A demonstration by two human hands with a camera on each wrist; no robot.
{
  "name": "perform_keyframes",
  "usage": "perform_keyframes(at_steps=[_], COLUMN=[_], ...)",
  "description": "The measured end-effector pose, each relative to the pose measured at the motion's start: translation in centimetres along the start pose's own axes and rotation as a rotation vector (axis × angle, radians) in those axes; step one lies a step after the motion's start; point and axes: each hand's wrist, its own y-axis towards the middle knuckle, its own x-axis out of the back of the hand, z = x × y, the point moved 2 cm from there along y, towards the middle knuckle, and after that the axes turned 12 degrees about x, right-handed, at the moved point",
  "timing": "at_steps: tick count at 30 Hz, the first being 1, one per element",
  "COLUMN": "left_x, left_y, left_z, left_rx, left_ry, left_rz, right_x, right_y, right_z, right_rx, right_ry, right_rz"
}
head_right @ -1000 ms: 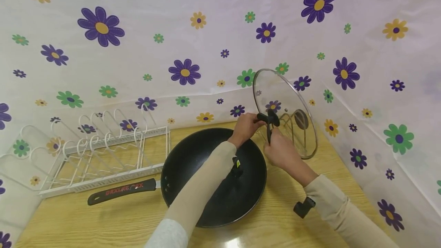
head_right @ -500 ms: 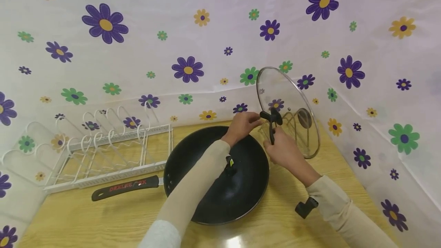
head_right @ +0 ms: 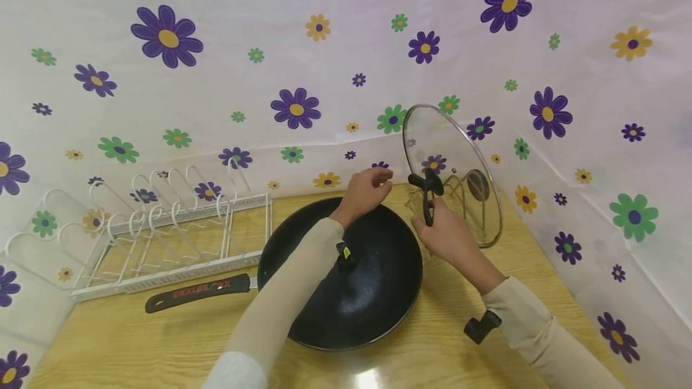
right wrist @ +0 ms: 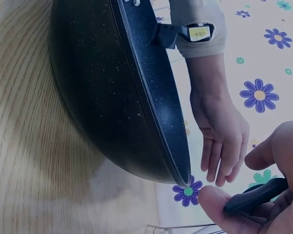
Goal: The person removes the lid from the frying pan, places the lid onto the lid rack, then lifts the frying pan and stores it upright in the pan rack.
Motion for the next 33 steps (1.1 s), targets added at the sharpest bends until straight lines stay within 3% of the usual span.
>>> perform_keyframes(at_steps=[6,13,21,28,33], left_x=[2.1,4.5,7.9,11.5,13.8], left_y=[-1.1,-3.4,-7.2,-11.0,-14.1], left_z=[0.1,-0.1,-0.5,-0.6,0.3], left_rx=[0.012,0.038,0.004,-0.021,-0.018], left_ry=[-0.039,0.058,0.133,0.283,0.34], left_rz=[-0.005,0.03,0.055,0.034,0.026], right_x=[0.3,1.0,2.3,2.6,2.3], right_y=[-0.1,-1.1,-2.6,-3.4,-3.7], right_z=[0.6,1.7,3.5,4.6,5.0], right_rx=[0.022,0.067,0.115,0.196,0.246], right_ry=[-0.111,-0.241,-0.244,-0.209,-0.161], right_rz=[-0.027,-0.076,-0.143,-0.193,-0.208])
